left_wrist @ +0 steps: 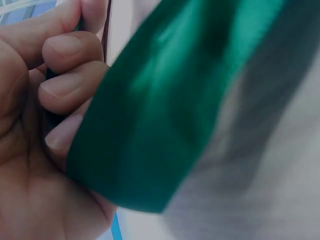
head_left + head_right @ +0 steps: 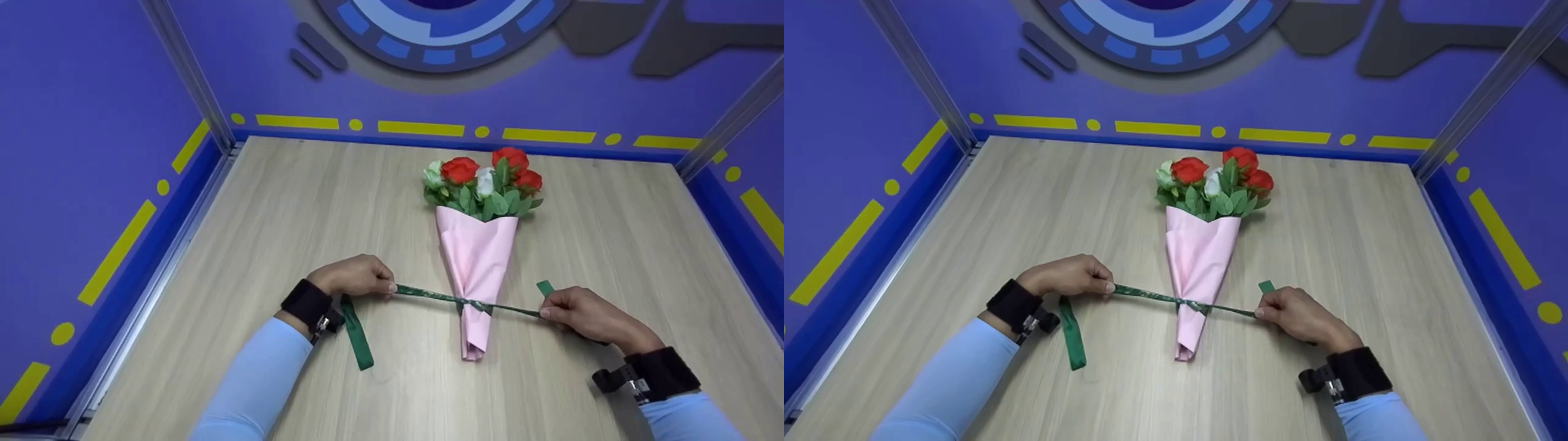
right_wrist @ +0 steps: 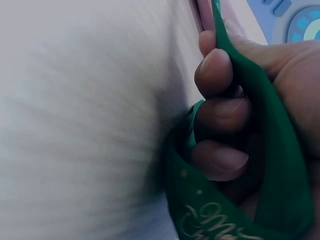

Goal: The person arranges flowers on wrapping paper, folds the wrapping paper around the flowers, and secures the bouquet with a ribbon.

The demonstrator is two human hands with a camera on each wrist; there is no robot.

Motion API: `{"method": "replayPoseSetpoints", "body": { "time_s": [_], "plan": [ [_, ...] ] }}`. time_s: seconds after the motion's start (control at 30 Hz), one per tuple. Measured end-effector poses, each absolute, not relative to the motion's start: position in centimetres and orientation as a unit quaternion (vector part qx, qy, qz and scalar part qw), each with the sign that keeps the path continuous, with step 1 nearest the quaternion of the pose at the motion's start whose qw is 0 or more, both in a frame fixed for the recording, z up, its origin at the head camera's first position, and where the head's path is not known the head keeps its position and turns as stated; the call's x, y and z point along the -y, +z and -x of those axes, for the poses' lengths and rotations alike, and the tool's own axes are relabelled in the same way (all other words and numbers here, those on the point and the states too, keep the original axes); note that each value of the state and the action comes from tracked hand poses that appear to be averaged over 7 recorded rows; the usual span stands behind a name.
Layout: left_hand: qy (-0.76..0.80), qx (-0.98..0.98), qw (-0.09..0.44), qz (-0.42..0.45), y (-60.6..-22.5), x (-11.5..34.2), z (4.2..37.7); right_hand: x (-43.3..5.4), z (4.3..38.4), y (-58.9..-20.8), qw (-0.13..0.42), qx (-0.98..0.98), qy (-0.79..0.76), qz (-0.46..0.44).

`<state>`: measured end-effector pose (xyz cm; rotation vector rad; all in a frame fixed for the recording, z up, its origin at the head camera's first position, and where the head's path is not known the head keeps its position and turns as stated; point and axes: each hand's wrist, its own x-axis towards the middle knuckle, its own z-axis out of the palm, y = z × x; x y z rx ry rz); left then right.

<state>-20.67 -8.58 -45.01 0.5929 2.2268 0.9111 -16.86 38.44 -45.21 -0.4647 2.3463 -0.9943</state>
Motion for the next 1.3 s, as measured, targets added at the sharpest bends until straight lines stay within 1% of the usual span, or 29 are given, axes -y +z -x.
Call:
{"method": "replayPoseSetpoints", "body": {
  "time_s": [0.3,0.43,0.57,0.67,0.73,0.8,0.87,0.97,1.03,1.1,1.2,1.3],
  "plan": [
    [0.325,-0.864,0.314,-0.221,-44.8,9.5,20.2,-38.7,17.1,-45.4,0.258,-0.884,-0.349,0.172],
    [0.316,-0.875,0.304,-0.205,-44.8,9.3,20.1,-37.8,17.2,-45.4,0.227,-0.91,-0.299,0.178],
    [0.283,-0.894,0.279,-0.209,-44.4,8.7,20.1,-36.7,17.4,-45.2,0.195,-0.929,-0.256,0.182],
    [0.248,-0.907,0.268,-0.21,-44.0,8.3,20.2,-36.4,17.5,-45.0,0.213,-0.923,-0.274,0.166],
    [0.225,-0.914,0.273,-0.2,-43.5,7.8,20.0,-36.5,17.6,-44.8,0.242,-0.908,-0.308,0.151],
    [0.187,-0.925,0.27,-0.19,-42.8,6.9,19.5,-36.5,17.5,-44.5,0.26,-0.898,-0.325,0.141],
    [0.15,-0.934,0.265,-0.189,-42.0,5.6,19.0,-36.1,17.4,-44.2,0.246,-0.905,-0.31,0.154],
    [0.112,-0.937,0.249,-0.217,-41.4,3.0,18.2,-34.8,17.1,-43.8,0.193,-0.929,-0.251,0.193],
    [0.118,-0.93,0.24,-0.252,-41.5,1.4,18.0,-33.7,16.9,-43.9,0.156,-0.934,-0.227,0.23],
    [0.142,-0.918,0.232,-0.288,-42.0,0.1,18.2,-32.8,16.8,-44.2,0.137,-0.928,-0.226,0.261],
    [0.186,-0.899,0.227,-0.325,-42.9,-0.9,18.7,-32.2,16.8,-44.8,0.14,-0.914,-0.259,0.279],
    [0.221,-0.883,0.234,-0.341,-43.8,-1.0,19.2,-32.3,16.9,-45.4,0.163,-0.905,-0.295,0.26]
  ]
}}
